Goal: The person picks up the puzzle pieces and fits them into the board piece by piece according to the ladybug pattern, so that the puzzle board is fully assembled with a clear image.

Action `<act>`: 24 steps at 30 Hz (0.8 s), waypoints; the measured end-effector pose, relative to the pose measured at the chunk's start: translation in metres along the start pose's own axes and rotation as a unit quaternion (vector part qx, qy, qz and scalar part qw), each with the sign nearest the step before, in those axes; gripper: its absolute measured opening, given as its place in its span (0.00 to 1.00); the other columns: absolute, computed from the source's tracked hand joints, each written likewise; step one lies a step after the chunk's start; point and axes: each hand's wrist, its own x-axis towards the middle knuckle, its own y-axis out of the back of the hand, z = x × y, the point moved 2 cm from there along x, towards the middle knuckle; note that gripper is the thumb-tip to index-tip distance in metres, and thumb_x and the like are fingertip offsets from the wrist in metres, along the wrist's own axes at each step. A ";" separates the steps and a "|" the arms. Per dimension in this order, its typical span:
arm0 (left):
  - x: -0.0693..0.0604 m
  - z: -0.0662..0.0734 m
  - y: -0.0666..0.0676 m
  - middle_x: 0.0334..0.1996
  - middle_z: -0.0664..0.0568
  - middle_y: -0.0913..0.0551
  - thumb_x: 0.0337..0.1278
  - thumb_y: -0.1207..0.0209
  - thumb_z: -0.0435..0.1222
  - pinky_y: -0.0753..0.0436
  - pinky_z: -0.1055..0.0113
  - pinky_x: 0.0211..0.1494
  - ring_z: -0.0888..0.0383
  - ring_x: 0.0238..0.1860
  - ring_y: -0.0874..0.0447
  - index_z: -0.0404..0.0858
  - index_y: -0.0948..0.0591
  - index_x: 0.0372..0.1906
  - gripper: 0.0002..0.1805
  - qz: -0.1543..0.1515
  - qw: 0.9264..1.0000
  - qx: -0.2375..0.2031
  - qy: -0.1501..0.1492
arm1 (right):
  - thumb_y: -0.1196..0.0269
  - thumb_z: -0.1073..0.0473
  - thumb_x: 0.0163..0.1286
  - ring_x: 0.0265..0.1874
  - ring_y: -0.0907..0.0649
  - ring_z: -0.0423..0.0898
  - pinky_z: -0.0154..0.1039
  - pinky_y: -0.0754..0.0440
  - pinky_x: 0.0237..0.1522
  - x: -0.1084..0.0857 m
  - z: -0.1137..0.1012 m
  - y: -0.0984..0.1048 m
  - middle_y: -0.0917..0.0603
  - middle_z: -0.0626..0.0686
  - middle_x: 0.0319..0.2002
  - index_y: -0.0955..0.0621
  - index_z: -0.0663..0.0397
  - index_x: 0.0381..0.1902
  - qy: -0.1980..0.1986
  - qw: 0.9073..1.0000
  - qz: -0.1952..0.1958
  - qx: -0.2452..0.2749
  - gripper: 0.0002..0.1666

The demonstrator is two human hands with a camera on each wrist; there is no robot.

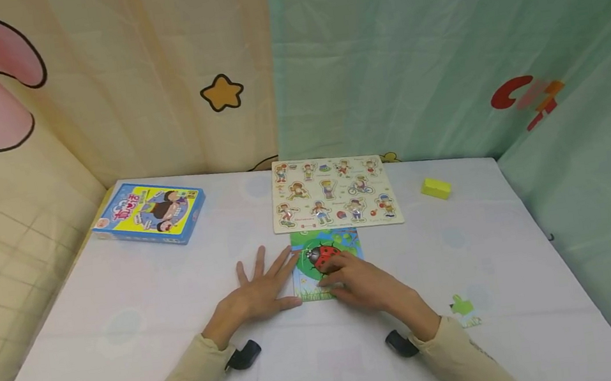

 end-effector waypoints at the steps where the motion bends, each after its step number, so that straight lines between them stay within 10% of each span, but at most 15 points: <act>1: 0.000 0.000 0.000 0.83 0.53 0.62 0.65 0.42 0.57 0.67 0.19 0.67 0.30 0.78 0.76 0.52 0.54 0.82 0.49 0.001 1.000 0.001 0.000 | 0.30 0.59 0.66 0.54 0.21 0.46 0.43 0.19 0.57 0.000 0.000 0.000 0.16 0.49 0.50 0.10 0.49 0.47 0.001 1.000 0.001 -0.001 0.12; 10: -0.001 -0.001 0.002 0.83 0.52 0.62 0.65 0.42 0.57 0.67 0.19 0.67 0.29 0.78 0.75 0.52 0.54 0.82 0.49 0.002 1.000 0.003 -0.002 | 0.30 0.58 0.65 0.50 0.20 0.43 0.40 0.17 0.53 0.001 0.001 -0.001 0.17 0.47 0.48 0.11 0.47 0.48 -0.005 1.000 -0.005 -0.011 0.13; 24: 0.000 0.000 0.001 0.83 0.52 0.62 0.65 0.41 0.57 0.68 0.19 0.66 0.29 0.78 0.75 0.52 0.53 0.82 0.49 0.004 1.000 -0.006 -0.003 | 0.34 0.55 0.69 0.56 0.25 0.53 0.63 0.33 0.62 -0.008 -0.006 0.002 0.16 0.47 0.57 0.14 0.39 0.55 -0.034 0.998 -0.023 -0.045 0.17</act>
